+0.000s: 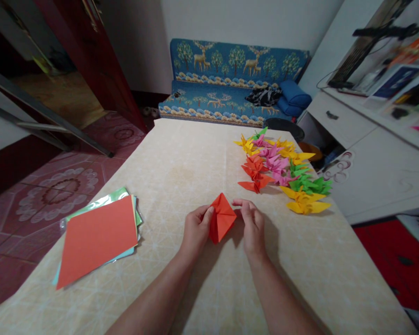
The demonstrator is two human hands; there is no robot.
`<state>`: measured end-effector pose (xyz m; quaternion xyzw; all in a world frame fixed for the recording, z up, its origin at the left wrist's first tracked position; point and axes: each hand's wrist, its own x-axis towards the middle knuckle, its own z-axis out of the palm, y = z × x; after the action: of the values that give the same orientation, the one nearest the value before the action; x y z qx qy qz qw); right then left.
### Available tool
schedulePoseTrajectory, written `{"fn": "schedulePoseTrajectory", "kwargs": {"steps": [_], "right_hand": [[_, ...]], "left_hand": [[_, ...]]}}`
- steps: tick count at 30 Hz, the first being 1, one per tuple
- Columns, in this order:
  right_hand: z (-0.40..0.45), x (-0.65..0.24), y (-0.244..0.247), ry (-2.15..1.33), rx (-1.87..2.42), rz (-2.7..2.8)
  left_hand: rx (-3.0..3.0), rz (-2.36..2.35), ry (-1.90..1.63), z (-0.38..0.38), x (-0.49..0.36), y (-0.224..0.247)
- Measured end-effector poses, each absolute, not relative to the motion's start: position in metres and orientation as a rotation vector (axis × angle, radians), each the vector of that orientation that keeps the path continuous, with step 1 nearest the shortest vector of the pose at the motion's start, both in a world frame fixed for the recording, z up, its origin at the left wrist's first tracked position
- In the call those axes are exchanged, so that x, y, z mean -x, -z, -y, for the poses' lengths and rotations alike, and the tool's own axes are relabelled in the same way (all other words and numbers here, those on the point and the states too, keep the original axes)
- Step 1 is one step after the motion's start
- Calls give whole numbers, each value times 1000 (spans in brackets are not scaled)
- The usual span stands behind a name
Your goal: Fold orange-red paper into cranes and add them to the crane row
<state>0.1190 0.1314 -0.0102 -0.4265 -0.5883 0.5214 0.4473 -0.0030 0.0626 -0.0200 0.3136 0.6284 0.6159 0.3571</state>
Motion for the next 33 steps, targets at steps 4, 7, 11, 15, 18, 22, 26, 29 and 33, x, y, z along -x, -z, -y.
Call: {"fn": "schedulePoseTrajectory", "kwargs": {"steps": [4, 7, 11, 15, 18, 22, 26, 29, 33], "right_hand": [[-126, -114, 9, -1331, 1041, 1541], [-125, -112, 15, -1246, 1006, 1618], [-128, -110, 20, -1149, 945, 1634], [-127, -111, 18, -1091, 949, 1650], [-126, -111, 14, -1060, 953, 1689], [-127, -112, 11, -994, 958, 1728], [-129, -112, 10, -999, 1002, 1745], [-130, -112, 10, -994, 1024, 1741], [-130, -111, 12, -988, 1038, 1745]], "left_hand": [[-587, -1421, -1760, -65, 6, 22], [-514, -1344, -1792, -65, 6, 22], [-498, -1292, -1769, -65, 5, 20], [-498, -1231, -1731, -63, 3, 17], [-513, -1226, -1705, -63, 1, 14], [-595, -1297, -1645, -63, -1, 12], [-651, -1347, -1617, -64, -2, 12], [-714, -1375, -1623, -64, -3, 13], [-803, -1394, -1640, -63, -3, 16]]}}
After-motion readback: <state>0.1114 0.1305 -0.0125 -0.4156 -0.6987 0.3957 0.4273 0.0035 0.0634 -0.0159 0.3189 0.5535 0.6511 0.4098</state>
